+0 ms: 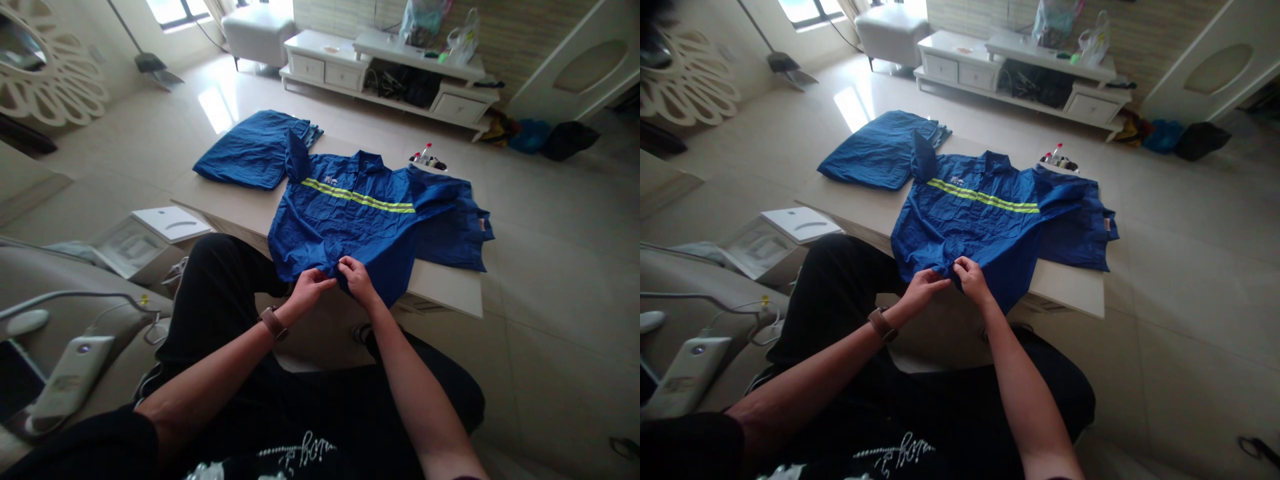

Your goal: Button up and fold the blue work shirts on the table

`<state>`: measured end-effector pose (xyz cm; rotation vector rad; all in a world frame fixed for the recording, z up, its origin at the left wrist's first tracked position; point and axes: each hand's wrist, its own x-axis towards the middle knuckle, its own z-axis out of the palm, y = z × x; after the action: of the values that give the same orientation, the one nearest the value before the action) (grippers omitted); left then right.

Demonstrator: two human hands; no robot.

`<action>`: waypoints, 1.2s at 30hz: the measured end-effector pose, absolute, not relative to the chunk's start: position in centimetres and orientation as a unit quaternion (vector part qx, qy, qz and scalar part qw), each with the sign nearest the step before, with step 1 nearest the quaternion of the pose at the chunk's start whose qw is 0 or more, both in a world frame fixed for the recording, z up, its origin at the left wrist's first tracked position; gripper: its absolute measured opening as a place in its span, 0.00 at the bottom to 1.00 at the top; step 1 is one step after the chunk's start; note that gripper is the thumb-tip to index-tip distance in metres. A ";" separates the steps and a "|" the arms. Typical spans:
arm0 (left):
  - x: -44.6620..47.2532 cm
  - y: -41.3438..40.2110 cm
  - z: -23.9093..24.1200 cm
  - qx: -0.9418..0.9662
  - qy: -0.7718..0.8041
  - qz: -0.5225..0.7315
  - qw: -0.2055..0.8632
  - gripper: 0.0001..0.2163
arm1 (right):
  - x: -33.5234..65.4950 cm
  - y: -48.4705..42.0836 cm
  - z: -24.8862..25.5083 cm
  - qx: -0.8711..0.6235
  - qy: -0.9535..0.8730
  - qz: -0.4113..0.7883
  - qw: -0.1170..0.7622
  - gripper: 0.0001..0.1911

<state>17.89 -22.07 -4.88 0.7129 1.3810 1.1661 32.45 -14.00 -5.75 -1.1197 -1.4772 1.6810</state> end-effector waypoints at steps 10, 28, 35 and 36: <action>16.5 -21.7 -8.2 0.181 0.613 0.542 0.546 0.12 | 33.1 -14.4 -3.7 -0.409 -0.403 0.752 0.323 0.15; 14.6 -25.2 -9.1 0.140 0.656 0.400 0.624 0.16 | 35.3 -13.5 -1.6 -0.311 -0.440 0.735 0.412 0.12; 16.6 -23.7 -7.2 0.361 0.689 0.453 0.435 0.27 | 35.5 -13.9 -0.7 -0.261 -0.406 0.775 0.408 0.11; 17.1 -23.4 -6.8 0.400 0.684 0.457 0.405 0.27 | 35.5 -14.0 -0.5 -0.252 -0.397 0.784 0.404 0.11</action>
<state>17.05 -23.41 -6.84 1.0094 1.7263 1.1526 35.45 -14.01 -0.52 -0.6353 -1.0035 1.9805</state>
